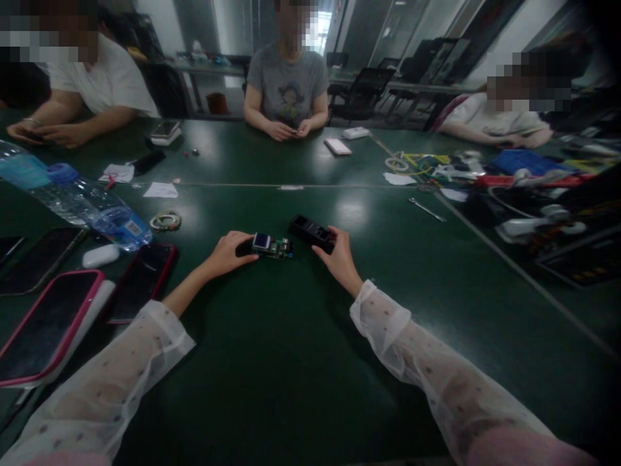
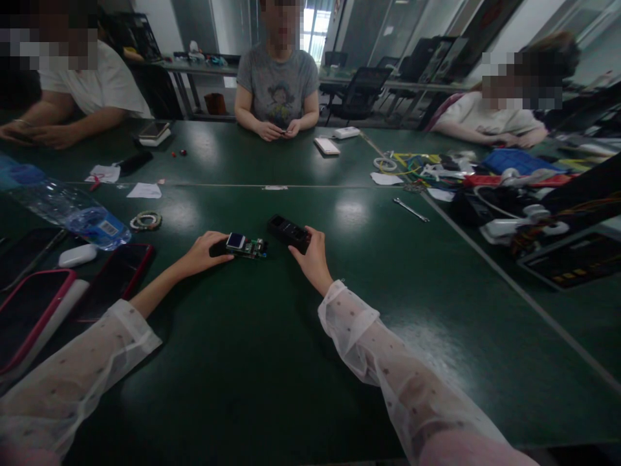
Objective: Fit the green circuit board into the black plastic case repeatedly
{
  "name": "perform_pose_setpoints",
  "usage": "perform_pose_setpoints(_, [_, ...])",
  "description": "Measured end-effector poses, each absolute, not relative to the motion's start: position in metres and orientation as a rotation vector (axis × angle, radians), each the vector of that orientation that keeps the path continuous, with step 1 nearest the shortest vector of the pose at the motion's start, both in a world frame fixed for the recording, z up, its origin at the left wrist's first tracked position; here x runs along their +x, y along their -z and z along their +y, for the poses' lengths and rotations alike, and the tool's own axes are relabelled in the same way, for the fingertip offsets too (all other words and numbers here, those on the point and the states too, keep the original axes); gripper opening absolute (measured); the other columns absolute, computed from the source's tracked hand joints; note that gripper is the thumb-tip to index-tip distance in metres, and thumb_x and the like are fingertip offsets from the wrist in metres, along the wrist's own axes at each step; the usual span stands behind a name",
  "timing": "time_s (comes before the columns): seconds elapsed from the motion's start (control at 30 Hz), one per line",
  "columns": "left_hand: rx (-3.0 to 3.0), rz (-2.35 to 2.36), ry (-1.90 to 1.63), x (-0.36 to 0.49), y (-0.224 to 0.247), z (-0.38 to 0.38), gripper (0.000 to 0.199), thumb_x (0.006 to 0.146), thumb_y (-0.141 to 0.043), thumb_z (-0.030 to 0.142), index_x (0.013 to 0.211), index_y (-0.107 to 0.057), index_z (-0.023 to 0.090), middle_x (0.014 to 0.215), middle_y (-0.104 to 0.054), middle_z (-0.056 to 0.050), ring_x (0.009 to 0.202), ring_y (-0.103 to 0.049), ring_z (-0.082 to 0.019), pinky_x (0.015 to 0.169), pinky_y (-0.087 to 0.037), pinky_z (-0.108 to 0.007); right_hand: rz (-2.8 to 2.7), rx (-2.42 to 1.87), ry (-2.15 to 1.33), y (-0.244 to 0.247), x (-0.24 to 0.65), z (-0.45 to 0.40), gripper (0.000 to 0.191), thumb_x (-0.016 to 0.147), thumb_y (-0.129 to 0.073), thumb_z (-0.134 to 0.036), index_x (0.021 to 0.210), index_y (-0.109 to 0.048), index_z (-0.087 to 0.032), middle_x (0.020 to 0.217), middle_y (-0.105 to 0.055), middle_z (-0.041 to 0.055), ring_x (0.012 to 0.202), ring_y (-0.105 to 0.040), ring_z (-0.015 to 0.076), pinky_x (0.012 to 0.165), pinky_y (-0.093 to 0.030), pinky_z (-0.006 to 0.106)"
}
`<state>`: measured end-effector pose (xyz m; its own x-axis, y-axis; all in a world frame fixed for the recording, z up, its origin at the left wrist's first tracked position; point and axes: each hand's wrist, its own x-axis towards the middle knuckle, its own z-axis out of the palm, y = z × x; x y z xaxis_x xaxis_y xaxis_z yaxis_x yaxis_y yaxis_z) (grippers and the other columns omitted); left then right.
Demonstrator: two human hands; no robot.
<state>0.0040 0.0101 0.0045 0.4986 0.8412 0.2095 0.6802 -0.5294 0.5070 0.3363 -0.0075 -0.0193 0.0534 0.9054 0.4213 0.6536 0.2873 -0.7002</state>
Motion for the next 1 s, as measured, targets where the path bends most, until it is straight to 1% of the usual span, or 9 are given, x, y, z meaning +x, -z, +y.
perform_pose_setpoints(0.13, [2.378, 1.277, -0.613, 0.0048, -0.0051, 0.0100, 0.052, 0.083, -0.062, 0.052, 0.126, -0.053, 0.025, 0.126, -0.059, -0.007, 0.119, -0.048, -0.029, 0.094, -0.039, -0.045, -1.675, -1.442, -0.352, 0.0179, 0.3357, -0.0084, 0.062, 0.077, -0.069, -0.030, 0.130, -0.041, -0.014, 0.120, -0.044, 0.0143, 0.108, -0.053, 0.0278, 0.098, -0.049, 0.049])
perform_pose_setpoints(0.23, [2.387, 1.270, -0.620, 0.0049, -0.0049, 0.0100, 0.052, 0.083, -0.062, 0.052, 0.126, -0.054, 0.024, 0.125, -0.059, -0.007, 0.118, -0.048, -0.029, 0.094, -0.039, -0.045, -1.678, -1.444, -0.347, 0.0185, 0.3359, -0.0079, 0.061, 0.077, -0.069, -0.029, 0.130, -0.042, -0.015, 0.120, -0.044, 0.0137, 0.108, -0.053, 0.0274, 0.097, -0.050, 0.049])
perform_pose_setpoints(0.47, [2.416, 1.259, -0.636, 0.0040, -0.0015, 0.0116, 0.052, 0.083, -0.063, 0.052, 0.127, -0.053, 0.025, 0.124, -0.059, -0.007, 0.117, -0.049, -0.028, 0.093, -0.040, -0.044, -1.682, -1.463, -0.307, 0.0233, 0.3373, -0.0045, 0.061, 0.076, -0.070, -0.027, 0.129, -0.042, -0.016, 0.119, -0.046, 0.0135, 0.108, -0.053, 0.0283, 0.097, -0.049, 0.051])
perform_pose_setpoints(0.63, [2.421, 1.269, -0.635, 0.0034, 0.0010, 0.0130, 0.052, 0.083, -0.063, 0.053, 0.126, -0.054, 0.025, 0.124, -0.059, -0.007, 0.116, -0.049, -0.028, 0.093, -0.040, -0.044, -1.685, -1.447, -0.306, 0.0240, 0.3372, -0.0042, 0.058, 0.077, -0.068, -0.026, 0.128, -0.043, -0.016, 0.120, -0.046, 0.0144, 0.110, -0.053, 0.0289, 0.097, -0.049, 0.051])
perform_pose_setpoints(0.77, [2.418, 1.271, -0.620, 0.0029, 0.0006, 0.0128, 0.052, 0.083, -0.063, 0.052, 0.126, -0.053, 0.025, 0.125, -0.059, -0.007, 0.117, -0.049, -0.028, 0.093, -0.040, -0.044, -1.677, -1.434, -0.313, 0.0225, 0.3365, -0.0048, 0.056, 0.078, -0.066, -0.025, 0.128, -0.043, -0.017, 0.119, -0.046, 0.0138, 0.108, -0.054, 0.0281, 0.095, -0.050, 0.050])
perform_pose_setpoints(0.87, [2.408, 1.277, -0.614, 0.0030, -0.0008, 0.0119, 0.052, 0.083, -0.063, 0.052, 0.126, -0.053, 0.026, 0.126, -0.058, -0.006, 0.118, -0.049, -0.029, 0.093, -0.040, -0.045, -1.669, -1.431, -0.317, 0.0209, 0.3357, -0.0053, 0.057, 0.079, -0.066, -0.024, 0.130, -0.042, -0.017, 0.119, -0.046, 0.0137, 0.108, -0.054, 0.0279, 0.096, -0.049, 0.051])
perform_pose_setpoints(1.0, [2.399, 1.268, -0.608, 0.0033, -0.0024, 0.0108, 0.053, 0.083, -0.062, 0.053, 0.127, -0.053, 0.025, 0.126, -0.058, -0.007, 0.118, -0.048, -0.029, 0.093, -0.040, -0.045, -1.659, -1.434, -0.326, 0.0195, 0.3353, -0.0061, 0.060, 0.077, -0.067, -0.024, 0.131, -0.041, -0.017, 0.120, -0.046, 0.0139, 0.108, -0.054, 0.0279, 0.096, -0.049, 0.051])
